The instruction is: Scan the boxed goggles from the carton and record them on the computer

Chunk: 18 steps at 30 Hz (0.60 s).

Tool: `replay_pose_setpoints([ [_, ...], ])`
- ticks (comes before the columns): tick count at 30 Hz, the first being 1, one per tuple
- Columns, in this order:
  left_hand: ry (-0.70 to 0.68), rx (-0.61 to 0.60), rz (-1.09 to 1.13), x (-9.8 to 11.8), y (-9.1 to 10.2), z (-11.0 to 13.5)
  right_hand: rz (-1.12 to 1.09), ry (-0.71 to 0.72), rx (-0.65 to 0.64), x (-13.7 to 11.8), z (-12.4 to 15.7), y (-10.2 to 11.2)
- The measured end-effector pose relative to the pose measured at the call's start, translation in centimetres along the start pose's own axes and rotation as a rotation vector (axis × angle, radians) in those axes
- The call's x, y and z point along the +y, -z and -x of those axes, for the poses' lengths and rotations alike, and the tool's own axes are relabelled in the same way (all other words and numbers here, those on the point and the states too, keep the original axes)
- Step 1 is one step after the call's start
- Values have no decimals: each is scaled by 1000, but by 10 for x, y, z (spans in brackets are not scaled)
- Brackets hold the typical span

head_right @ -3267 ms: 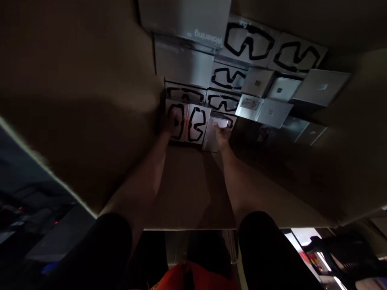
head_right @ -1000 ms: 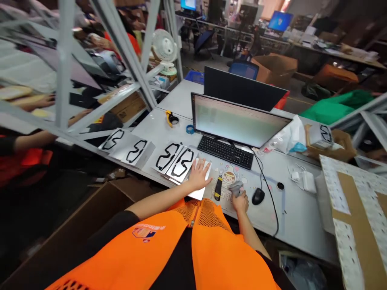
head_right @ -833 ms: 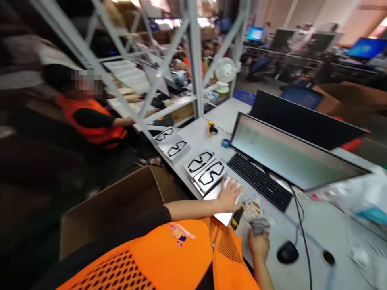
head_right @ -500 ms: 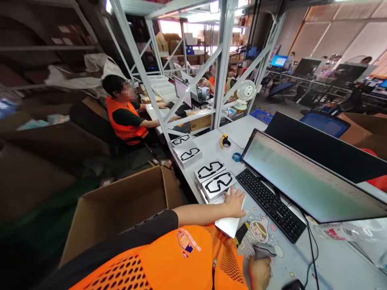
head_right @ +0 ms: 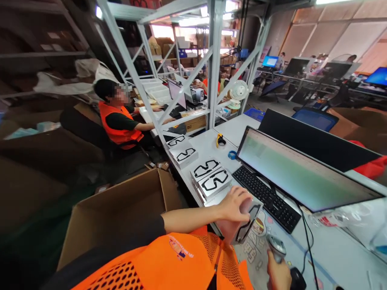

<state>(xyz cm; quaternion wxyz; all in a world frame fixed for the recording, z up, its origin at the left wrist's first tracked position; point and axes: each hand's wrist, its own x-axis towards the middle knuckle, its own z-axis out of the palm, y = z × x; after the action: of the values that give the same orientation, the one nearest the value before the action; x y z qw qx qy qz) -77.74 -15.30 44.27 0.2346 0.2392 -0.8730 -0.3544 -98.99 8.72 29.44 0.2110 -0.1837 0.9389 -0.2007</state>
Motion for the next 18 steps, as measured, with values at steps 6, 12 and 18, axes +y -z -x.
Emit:
replay_pose_setpoints([
  [6, 283, 215, 762, -12, 12, -5, -331, -47, -84, -32, 31, 79],
  [12, 702, -65, 1400, -23, -4, 21, -552, -21, -224, -38, 30, 116],
  [18, 829, -328, 1290, -41, -6, 36, -572, 20, -269, -39, 39, 115],
])
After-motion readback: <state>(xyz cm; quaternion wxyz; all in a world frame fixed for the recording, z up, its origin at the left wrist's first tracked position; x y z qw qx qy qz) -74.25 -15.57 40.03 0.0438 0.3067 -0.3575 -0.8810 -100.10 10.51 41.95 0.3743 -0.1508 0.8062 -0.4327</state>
